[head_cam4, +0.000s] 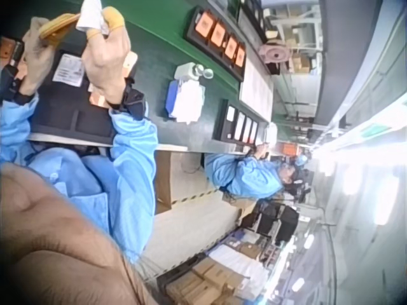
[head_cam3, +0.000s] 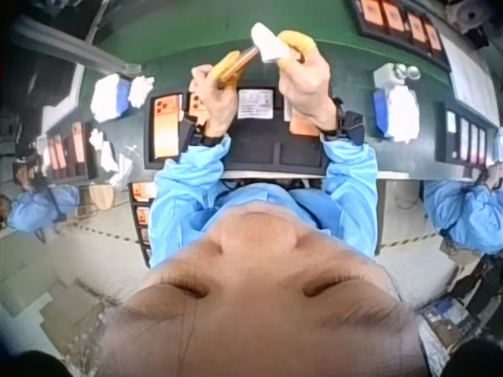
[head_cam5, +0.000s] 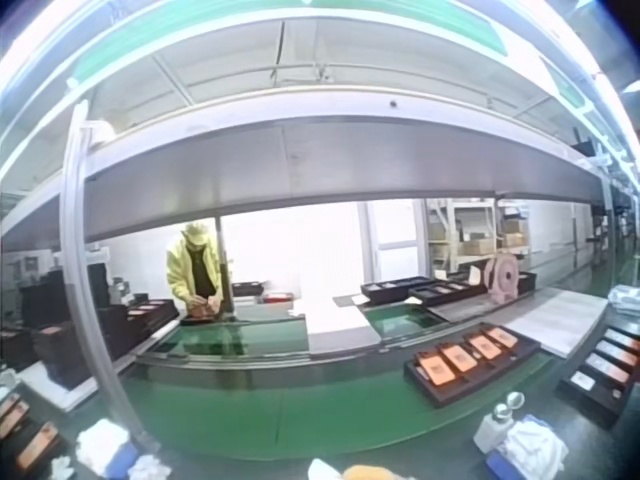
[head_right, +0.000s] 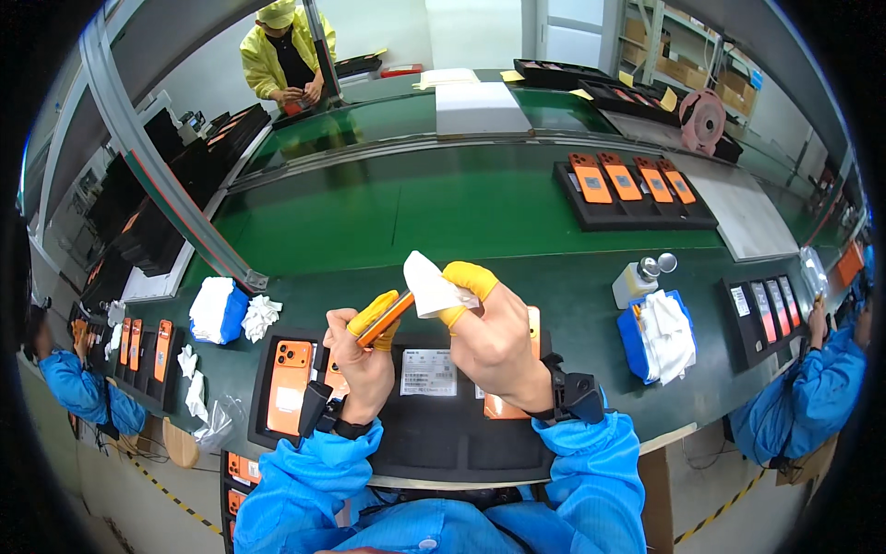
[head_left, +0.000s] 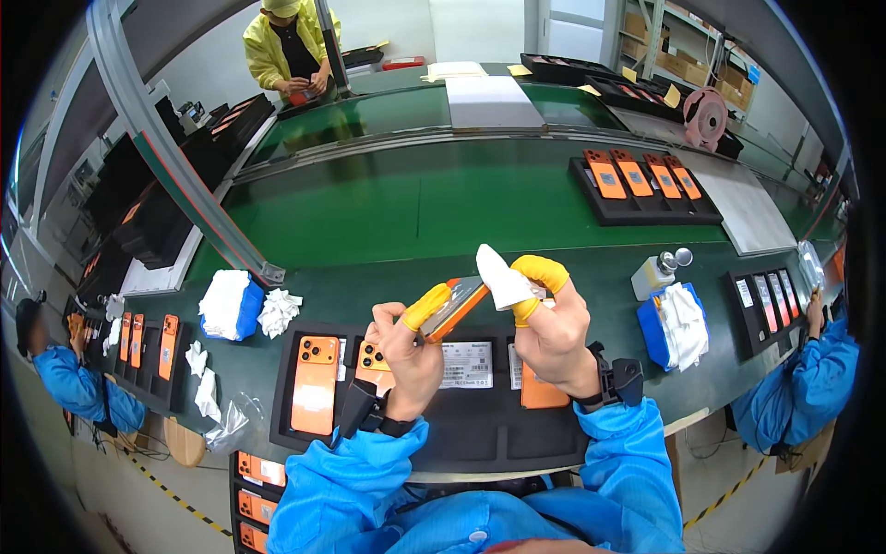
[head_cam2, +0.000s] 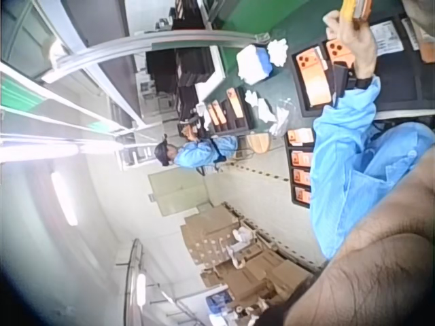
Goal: Cleaning the exterior of multiple orange smartphones on a production line using a cloth and liquid.
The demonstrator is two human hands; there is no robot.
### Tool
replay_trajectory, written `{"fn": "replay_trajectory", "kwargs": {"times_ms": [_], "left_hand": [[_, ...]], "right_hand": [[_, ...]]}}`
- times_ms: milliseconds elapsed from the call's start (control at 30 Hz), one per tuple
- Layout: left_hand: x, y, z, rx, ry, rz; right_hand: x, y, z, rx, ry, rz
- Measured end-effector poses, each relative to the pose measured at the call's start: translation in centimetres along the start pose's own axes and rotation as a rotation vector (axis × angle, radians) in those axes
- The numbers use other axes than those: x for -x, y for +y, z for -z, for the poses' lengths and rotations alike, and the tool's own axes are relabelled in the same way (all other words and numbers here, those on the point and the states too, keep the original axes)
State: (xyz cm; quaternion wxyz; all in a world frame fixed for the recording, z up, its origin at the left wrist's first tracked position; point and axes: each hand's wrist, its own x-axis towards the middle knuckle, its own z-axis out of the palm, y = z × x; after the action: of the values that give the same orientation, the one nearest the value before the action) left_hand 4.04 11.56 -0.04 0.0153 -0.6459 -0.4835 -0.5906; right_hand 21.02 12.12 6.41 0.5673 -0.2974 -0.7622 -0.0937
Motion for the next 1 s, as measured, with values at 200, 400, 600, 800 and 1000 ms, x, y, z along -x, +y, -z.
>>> {"fn": "replay_trajectory", "kwargs": {"times_ms": [200, 400, 600, 800, 1000], "left_hand": [[-0.1, 0.2, -0.1, -0.061, -0.013, -0.043], [-0.1, 0.1, 0.3, -0.048, 0.011, -0.053], [-0.7, 0.9, 0.4, 1.296, -0.456, 0.758], [0.2, -0.5, 0.3, 1.592, -0.808, 0.921], [-0.1, -0.4, 0.6, 1.618, -0.793, 1.105]], "right_hand": [[1.6, -1.8, -0.8, 0.098, -0.029, 0.205], [1.0, -1.4, -0.1, 0.117, -0.012, 0.205], [-0.6, 0.7, 0.8, -0.175, -0.065, -0.133], [-0.6, 1.2, 0.9, -0.272, 0.033, -0.24], [-0.2, 1.5, -0.5, -0.085, -0.027, -0.031]]}}
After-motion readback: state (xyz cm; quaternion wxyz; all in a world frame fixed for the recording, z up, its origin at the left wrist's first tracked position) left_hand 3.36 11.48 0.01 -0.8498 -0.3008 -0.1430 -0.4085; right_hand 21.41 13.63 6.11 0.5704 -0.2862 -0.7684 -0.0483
